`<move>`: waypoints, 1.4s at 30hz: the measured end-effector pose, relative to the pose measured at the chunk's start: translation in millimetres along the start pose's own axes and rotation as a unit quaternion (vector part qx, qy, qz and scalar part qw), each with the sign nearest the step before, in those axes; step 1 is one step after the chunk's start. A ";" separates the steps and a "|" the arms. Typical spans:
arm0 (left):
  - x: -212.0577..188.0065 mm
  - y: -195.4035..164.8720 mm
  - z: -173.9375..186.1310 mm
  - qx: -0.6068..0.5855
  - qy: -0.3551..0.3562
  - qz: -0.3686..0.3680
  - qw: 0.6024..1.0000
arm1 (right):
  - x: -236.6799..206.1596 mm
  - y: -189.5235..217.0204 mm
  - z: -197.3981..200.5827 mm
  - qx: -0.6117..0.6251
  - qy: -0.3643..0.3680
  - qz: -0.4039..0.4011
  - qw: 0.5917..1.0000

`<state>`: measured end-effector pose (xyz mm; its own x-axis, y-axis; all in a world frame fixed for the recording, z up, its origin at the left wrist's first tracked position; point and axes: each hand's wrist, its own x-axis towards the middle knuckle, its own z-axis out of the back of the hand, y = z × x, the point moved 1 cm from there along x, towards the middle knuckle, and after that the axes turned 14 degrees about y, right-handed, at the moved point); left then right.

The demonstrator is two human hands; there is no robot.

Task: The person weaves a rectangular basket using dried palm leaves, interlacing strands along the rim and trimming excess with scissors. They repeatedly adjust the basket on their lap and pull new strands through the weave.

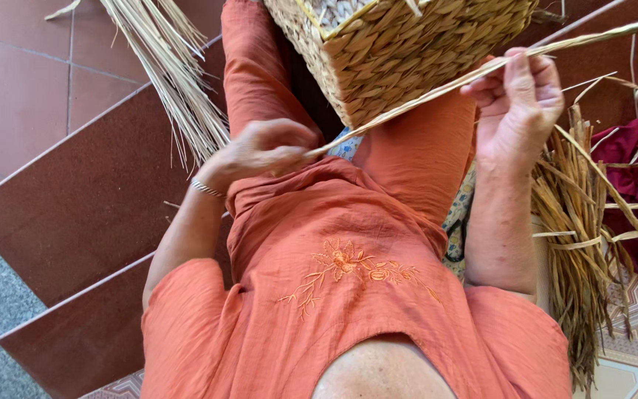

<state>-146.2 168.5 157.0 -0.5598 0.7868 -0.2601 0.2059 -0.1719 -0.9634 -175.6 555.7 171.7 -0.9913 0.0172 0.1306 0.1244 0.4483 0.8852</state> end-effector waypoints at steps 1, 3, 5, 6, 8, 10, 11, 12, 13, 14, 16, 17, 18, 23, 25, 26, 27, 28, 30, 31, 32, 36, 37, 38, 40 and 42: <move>11.4 -1.9 -9.0 0.010 0.019 0.034 0.999 | 0.5 0.7 3.6 -0.003 -0.005 0.004 1.000; 34.5 -7.2 -24.6 -0.041 0.039 0.008 0.998 | 2.6 5.7 10.6 -0.004 -0.018 0.007 1.000; 52.4 -12.2 -35.3 -0.079 0.044 -0.016 0.996 | 0.9 11.8 13.0 0.020 -0.036 0.011 0.999; 59.5 -14.2 -39.1 -0.092 0.040 -0.025 0.995 | -1.5 16.5 13.0 0.045 -0.048 0.013 0.998; 71.5 -17.8 -44.9 -0.128 0.044 -0.038 0.990 | -10.7 21.5 6.6 0.049 -0.037 -0.008 0.998; 79.9 -20.1 -50.7 -0.174 0.061 -0.040 0.982 | -25.7 18.2 -7.2 0.009 0.008 -0.057 0.998; 82.7 -20.5 -53.8 -0.179 0.050 -0.038 0.982 | -34.0 11.8 -15.9 -0.020 0.035 -0.083 0.996; 85.0 -20.5 -56.7 -0.184 0.040 -0.036 0.982 | -41.4 5.2 -23.9 -0.047 0.063 -0.108 0.991; 87.0 -19.9 -59.2 -0.188 0.028 -0.034 0.981 | -48.3 -0.4 -29.9 -0.043 0.071 -0.126 0.989; 88.2 -18.8 -60.8 -0.181 0.026 -0.021 0.983 | -54.0 -6.4 -35.0 -0.038 0.079 -0.144 0.986; 89.2 -15.6 -62.4 -0.168 0.020 0.008 0.986 | -59.7 -16.0 -38.8 -0.017 0.052 -0.155 0.986; 89.1 -14.3 -61.8 -0.168 0.020 0.006 0.986 | -60.8 -19.5 -39.1 -0.007 0.040 -0.160 0.986; 89.4 -13.2 -60.3 -0.167 0.020 0.004 0.986 | -61.0 -21.3 -37.9 -0.012 0.033 -0.157 0.987; 86.0 -13.2 -51.6 -0.164 0.058 0.021 0.985 | -59.8 -24.2 -31.4 -0.028 0.003 -0.129 0.991; 85.0 -15.3 -51.3 -0.120 0.064 0.031 0.990 | -59.6 -23.1 -30.0 -0.038 0.002 -0.113 0.993; 84.7 -16.7 -52.0 -0.122 0.070 0.017 0.990 | -59.4 -22.3 -29.8 -0.043 0.003 -0.106 0.993; 84.5 -17.9 -52.9 -0.123 0.075 0.003 0.990 | -59.3 -21.7 -29.6 -0.033 -0.002 -0.109 0.994; 84.4 -18.8 -53.9 -0.125 0.080 -0.011 0.989 | -58.9 -20.7 -29.5 -0.024 -0.006 -0.112 0.993; 85.5 -18.9 -55.9 -0.171 0.068 0.003 0.983 | -57.9 -18.3 -30.1 0.009 -0.007 -0.113 0.993; 86.4 -18.4 -57.1 -0.193 0.062 0.010 0.979 | -57.9 -17.2 -30.9 0.032 -0.004 -0.113 0.993; 87.2 -18.0 -58.2 -0.201 0.057 0.008 0.978 | -58.4 -16.5 -32.3 0.056 -0.001 -0.112 0.992; 91.6 -15.2 -63.3 -0.255 0.046 -0.019 0.966 | -64.2 -16.7 -39.6 -0.011 0.047 -0.150 0.987; 92.2 -14.5 -64.1 -0.273 0.045 -0.030 0.960 | -67.8 -18.5 -42.7 -0.035 0.063 -0.171 0.983; 92.3 -13.8 -64.7 -0.262 0.043 -0.043 0.963 | -71.0 -19.9 -45.1 -0.059 0.079 -0.192 0.977; 91.9 -12.8 -64.8 -0.238 0.039 -0.071 0.968 | -74.8 -23.0 -48.0 -0.016 0.066 -0.209 0.976; 90.8 -11.3 -63.4 -0.255 0.043 -0.079 0.963 | -76.1 -23.4 -48.9 0.007 0.059 -0.218 0.974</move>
<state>-148.5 279.4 148.4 -0.5527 0.8291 -0.0846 0.5028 0.2508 -0.8272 -101.0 500.2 162.8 -0.9380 -0.2794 -0.2052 -0.3083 0.4020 0.8621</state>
